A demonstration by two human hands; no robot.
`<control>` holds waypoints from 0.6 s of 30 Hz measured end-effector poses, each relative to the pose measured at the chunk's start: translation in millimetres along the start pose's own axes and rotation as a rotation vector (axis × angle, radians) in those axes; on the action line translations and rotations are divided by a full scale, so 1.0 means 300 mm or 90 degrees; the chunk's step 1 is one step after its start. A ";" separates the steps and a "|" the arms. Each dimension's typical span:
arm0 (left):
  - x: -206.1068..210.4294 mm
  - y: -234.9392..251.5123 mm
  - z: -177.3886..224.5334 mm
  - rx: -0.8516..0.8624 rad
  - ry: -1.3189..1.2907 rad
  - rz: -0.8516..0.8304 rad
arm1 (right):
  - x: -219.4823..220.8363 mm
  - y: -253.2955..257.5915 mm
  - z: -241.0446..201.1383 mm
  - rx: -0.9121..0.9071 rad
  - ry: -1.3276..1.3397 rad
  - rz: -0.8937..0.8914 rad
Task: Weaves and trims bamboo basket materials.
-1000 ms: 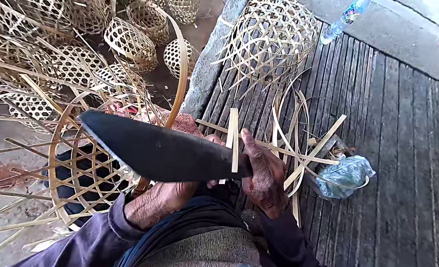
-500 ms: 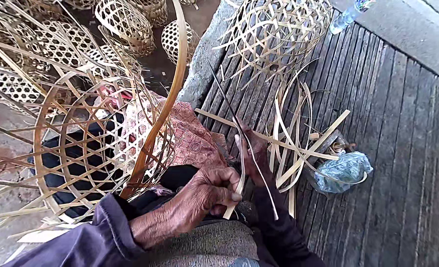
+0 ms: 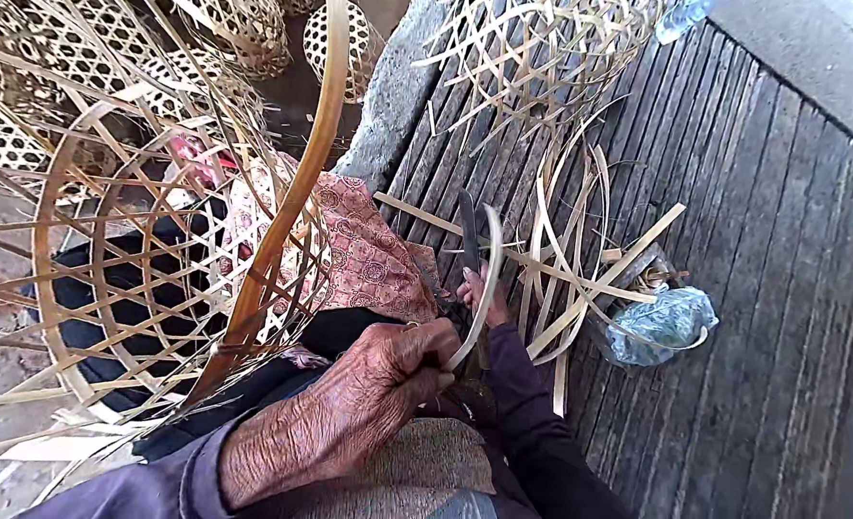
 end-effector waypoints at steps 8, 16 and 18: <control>-0.029 -0.005 0.028 -0.038 0.202 0.034 | -0.115 -0.192 -0.145 -0.280 -0.405 0.251; -0.019 -0.036 0.078 -0.004 0.387 0.078 | 0.049 -0.714 -0.573 -0.766 -0.456 0.159; -0.026 -0.054 0.082 -0.001 0.396 0.084 | 0.113 -0.700 -0.566 -0.769 -0.466 0.111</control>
Point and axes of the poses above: each hand's wrist, its own y-axis towards the middle knuckle, its own x-axis out of the palm, z = x × y, the point moved 8 cm from there along y, towards the middle knuckle, and after that the axes turned 8 degrees about -z, right-handed, at the moved point
